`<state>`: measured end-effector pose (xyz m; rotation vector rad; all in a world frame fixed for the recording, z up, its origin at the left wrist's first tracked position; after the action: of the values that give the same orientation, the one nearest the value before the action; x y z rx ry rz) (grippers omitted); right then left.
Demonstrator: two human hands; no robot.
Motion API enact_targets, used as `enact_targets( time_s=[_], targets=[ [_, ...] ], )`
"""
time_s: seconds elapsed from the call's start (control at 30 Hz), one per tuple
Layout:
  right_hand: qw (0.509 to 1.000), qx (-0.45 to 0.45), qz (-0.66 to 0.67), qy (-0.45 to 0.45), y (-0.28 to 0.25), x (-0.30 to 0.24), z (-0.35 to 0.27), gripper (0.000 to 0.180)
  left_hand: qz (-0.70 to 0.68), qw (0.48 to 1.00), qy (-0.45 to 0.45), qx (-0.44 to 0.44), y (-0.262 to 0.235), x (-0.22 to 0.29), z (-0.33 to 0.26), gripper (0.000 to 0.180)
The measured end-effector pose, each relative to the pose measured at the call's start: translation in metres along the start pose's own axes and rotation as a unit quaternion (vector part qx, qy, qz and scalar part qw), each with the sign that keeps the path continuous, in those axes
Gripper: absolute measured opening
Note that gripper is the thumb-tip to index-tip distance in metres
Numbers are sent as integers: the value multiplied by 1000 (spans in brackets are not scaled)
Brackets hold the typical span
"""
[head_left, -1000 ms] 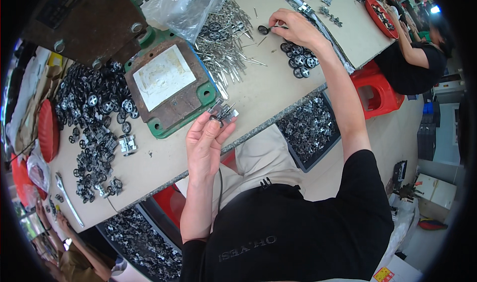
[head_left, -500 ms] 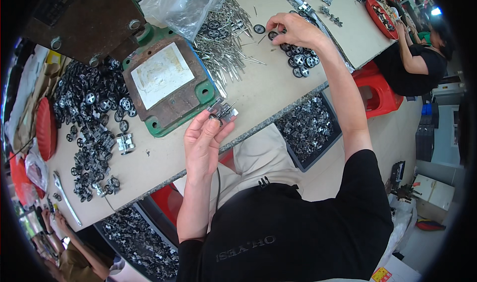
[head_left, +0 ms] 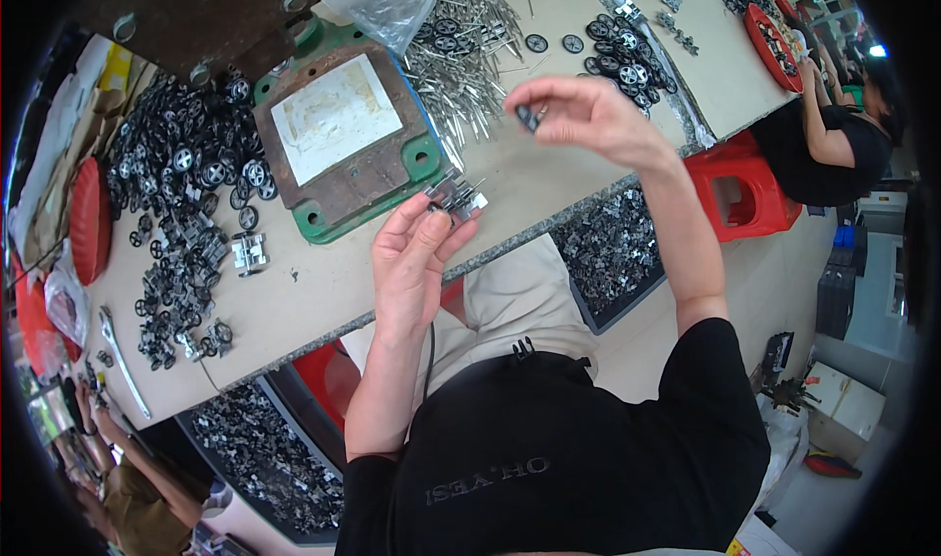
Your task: The person assembles small mechanical components by hand, pressing plastic discs and metal pins together using a manual press machine to create finished assemblies.
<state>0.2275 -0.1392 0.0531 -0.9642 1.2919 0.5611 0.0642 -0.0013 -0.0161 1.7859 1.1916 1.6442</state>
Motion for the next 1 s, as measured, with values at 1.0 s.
enact_targets(
  time_s=[1.0],
  targets=[
    [988, 21, 124, 85, 57, 14, -23, 27, 97, 994, 56, 22, 7, -1, -2, 26]
  ],
)
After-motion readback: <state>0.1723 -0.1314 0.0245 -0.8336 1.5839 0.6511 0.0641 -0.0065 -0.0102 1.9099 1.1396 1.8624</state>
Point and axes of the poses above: each hand's wrist, its own z-axis towards the middle knuckle, its own y-axis out of the palm, x = y × z, the point moved 5 cm from there along z, towards the middle knuckle, and after that the axes turned 3 degrees about -z, right-handed, at the moved point
